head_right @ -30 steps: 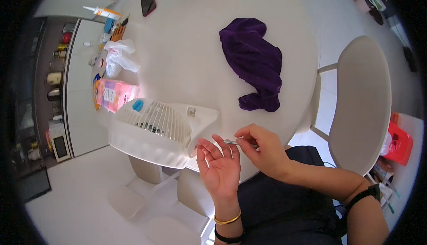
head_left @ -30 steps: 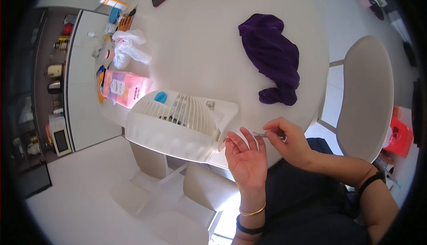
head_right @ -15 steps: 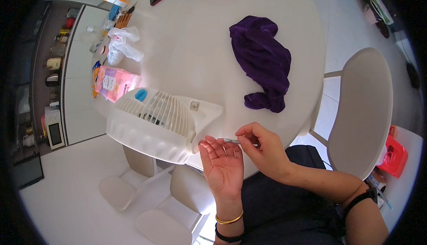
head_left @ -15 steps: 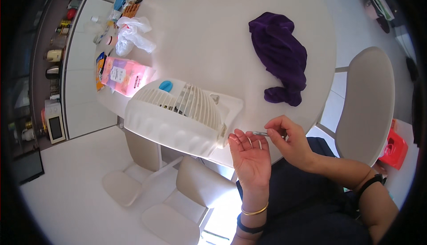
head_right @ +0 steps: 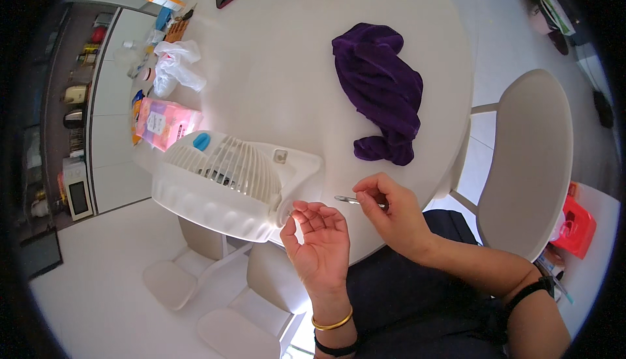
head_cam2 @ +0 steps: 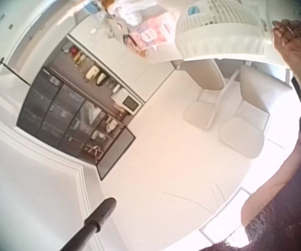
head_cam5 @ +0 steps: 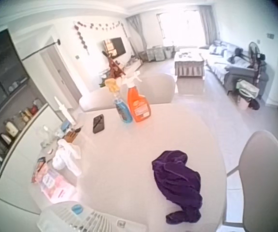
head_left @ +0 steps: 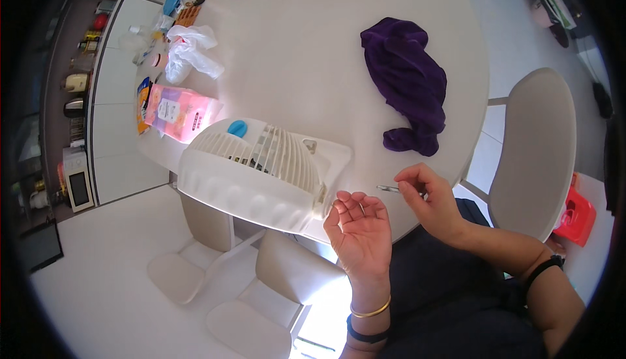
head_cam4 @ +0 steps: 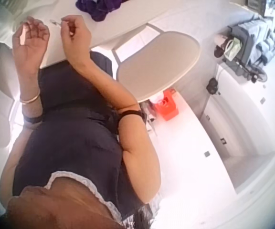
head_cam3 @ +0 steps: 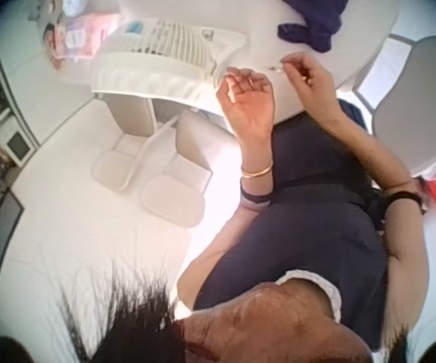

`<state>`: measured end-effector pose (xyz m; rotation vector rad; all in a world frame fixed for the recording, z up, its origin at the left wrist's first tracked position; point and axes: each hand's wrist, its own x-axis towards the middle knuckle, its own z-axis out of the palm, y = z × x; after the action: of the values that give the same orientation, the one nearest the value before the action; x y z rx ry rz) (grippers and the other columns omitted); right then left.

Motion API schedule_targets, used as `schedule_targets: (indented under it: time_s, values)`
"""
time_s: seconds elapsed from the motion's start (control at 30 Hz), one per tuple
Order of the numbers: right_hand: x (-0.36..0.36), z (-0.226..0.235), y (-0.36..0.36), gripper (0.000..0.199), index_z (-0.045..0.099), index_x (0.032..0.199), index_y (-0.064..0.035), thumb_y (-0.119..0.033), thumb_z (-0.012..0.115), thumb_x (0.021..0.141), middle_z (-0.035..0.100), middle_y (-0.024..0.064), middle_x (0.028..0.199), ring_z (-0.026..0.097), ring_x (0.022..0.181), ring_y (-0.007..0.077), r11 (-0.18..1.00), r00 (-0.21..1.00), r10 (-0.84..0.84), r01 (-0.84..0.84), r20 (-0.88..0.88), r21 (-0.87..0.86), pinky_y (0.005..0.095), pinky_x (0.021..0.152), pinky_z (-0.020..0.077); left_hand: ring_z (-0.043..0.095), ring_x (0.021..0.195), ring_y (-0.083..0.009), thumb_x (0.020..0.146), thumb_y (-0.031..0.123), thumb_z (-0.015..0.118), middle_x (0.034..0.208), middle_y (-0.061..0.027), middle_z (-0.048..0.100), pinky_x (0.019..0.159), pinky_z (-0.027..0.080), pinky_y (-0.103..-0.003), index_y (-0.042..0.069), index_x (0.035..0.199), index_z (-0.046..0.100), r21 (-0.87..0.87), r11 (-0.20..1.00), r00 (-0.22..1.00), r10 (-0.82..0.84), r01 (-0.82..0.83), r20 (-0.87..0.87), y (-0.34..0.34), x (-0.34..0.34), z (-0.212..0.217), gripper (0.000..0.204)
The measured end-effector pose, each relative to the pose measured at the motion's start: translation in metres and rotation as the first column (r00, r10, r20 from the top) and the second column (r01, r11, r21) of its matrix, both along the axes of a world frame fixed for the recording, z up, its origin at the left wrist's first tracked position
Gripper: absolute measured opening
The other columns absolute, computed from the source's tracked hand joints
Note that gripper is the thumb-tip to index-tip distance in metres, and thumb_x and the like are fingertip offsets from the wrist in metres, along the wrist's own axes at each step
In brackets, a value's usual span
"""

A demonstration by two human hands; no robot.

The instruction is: The recorder uses a screwdriver to remove a screw from the side of a small white desk fan to disassemble it.

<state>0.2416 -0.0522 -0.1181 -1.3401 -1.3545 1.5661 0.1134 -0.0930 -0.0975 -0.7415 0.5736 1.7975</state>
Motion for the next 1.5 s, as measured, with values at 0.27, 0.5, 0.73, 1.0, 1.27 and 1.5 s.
schedule_targets:
  time_s: [0.27, 0.5, 0.73, 1.0, 1.27, 1.5]
  values:
    - [0.004, 0.000, 0.007, 0.011, 0.057, 0.103, 0.0001, -0.006, 0.058, 0.094, 0.061, 0.0027, 0.082, 0.056, 0.074, 0.0066, 0.999, 0.999, -0.033, 0.033, -0.032, -0.007, 0.0224, 0.065, 0.0463, 0.061, 0.097, -0.0199, 0.087, 0.011, 0.058, 0.100, -0.0035, 0.065, 0.089, 0.052, -0.036, 0.006, 0.093, 0.057, -0.053, 0.998, 0.985, -0.052, 0.044, -0.164, -0.001, 0.005, -0.005, 0.008]
    - [0.007, -0.004, 0.007, 0.011, 0.057, 0.103, 0.0001, -0.006, 0.057, 0.093, 0.059, 0.0009, 0.079, 0.054, 0.074, 0.0058, 0.996, 0.994, -0.084, 0.082, -0.068, -0.027, 0.0217, 0.065, 0.0452, 0.062, 0.095, -0.0201, 0.088, 0.012, 0.054, 0.097, -0.0046, 0.066, 0.087, 0.053, -0.035, 0.004, 0.094, 0.058, -0.128, 0.989, 0.949, -0.109, 0.073, -0.295, -0.003, 0.003, -0.015, 0.010]
    - [-0.005, -0.006, 0.025, 0.022, 0.059, 0.106, -0.0003, -0.018, 0.059, 0.094, 0.058, 0.0003, 0.071, 0.050, 0.064, 0.0073, 0.728, 0.929, 0.164, -0.341, -0.332, -0.595, 0.0246, 0.060, 0.0434, 0.058, 0.097, -0.0185, 0.093, 0.020, 0.050, 0.099, -0.0050, 0.064, 0.092, 0.047, -0.034, 0.002, 0.103, 0.059, -0.157, 0.981, 0.872, -0.173, 0.112, -0.457, -0.016, 0.005, -0.034, 0.022]
    - [-0.026, 0.009, 0.031, 0.023, 0.065, 0.107, -0.0127, -0.025, 0.065, 0.088, 0.066, 0.0065, 0.070, 0.061, 0.060, 0.0170, 0.892, 0.891, 0.451, -0.451, 0.054, -0.014, 0.0289, 0.057, 0.0462, 0.059, 0.090, -0.0117, 0.096, 0.015, 0.055, 0.095, -0.0037, 0.063, 0.086, 0.047, -0.030, 0.006, 0.098, 0.057, -0.171, 0.967, 0.723, -0.254, 0.188, -0.642, -0.024, 0.001, -0.048, 0.010]
    - [-0.012, 0.001, 0.058, 0.022, 0.068, 0.104, -0.0188, -0.029, 0.066, 0.085, 0.067, 0.0050, 0.071, 0.065, 0.065, 0.0258, 0.675, 0.753, 0.569, -0.658, 0.331, 0.334, 0.0370, 0.056, 0.0481, 0.061, 0.098, -0.0177, 0.095, 0.015, 0.058, 0.104, -0.0056, 0.063, 0.093, 0.049, -0.038, 0.006, 0.109, 0.056, -0.204, 0.926, 0.568, -0.358, 0.318, -0.741, -0.026, -0.008, -0.043, 0.017]
    - [0.001, 0.006, 0.063, 0.018, 0.068, 0.098, -0.0218, -0.026, 0.070, 0.081, 0.064, -0.0019, 0.066, 0.063, 0.061, 0.0188, 0.564, 0.767, 0.428, -0.640, 0.478, 0.522, 0.0308, 0.050, 0.0460, 0.063, 0.093, -0.0179, 0.094, 0.008, 0.058, 0.104, -0.0085, 0.064, 0.086, 0.052, -0.035, 0.002, 0.103, 0.056, -0.350, 0.863, 0.446, -0.492, 0.365, -0.747, -0.009, 0.002, -0.030, 0.011]
